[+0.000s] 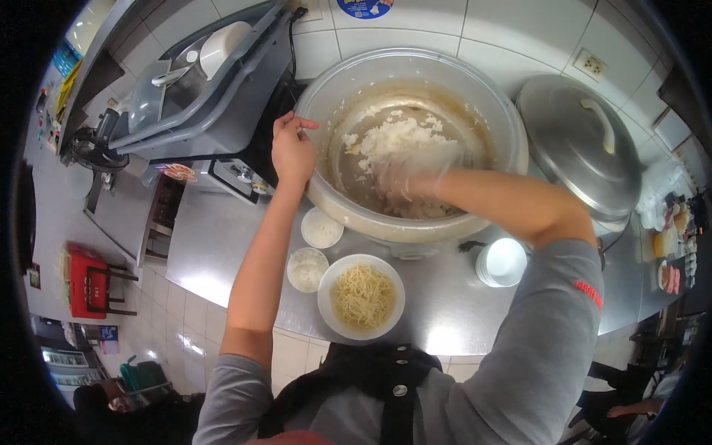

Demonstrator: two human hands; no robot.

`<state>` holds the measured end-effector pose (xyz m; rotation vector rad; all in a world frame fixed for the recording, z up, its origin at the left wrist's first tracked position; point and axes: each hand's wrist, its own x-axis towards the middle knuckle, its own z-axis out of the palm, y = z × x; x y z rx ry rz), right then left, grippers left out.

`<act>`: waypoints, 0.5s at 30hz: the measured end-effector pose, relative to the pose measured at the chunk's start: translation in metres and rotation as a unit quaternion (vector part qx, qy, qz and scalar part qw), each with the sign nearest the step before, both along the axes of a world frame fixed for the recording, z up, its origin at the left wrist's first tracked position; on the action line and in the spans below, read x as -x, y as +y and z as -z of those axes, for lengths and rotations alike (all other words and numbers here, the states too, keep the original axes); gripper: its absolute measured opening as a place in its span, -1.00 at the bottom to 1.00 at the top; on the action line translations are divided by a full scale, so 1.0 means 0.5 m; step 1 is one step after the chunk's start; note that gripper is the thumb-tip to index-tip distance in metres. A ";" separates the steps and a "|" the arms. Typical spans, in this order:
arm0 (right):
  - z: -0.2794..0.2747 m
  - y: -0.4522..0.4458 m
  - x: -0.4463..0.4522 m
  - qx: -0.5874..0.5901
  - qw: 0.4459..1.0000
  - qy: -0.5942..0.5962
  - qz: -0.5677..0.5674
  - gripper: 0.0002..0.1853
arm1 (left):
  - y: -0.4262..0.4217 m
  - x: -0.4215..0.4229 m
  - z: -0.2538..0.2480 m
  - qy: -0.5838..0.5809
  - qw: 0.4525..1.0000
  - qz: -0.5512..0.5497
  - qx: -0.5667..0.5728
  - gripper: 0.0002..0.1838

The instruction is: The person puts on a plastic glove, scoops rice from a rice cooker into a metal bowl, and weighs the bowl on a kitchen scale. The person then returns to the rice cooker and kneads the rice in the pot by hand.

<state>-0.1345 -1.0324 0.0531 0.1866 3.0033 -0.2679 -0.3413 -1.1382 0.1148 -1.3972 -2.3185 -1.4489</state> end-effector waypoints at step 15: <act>-0.127 0.107 0.014 -0.099 0.949 -0.021 0.297 -0.38 | -0.003 -0.002 -0.005 0.021 0.999 0.001 -0.032 -0.76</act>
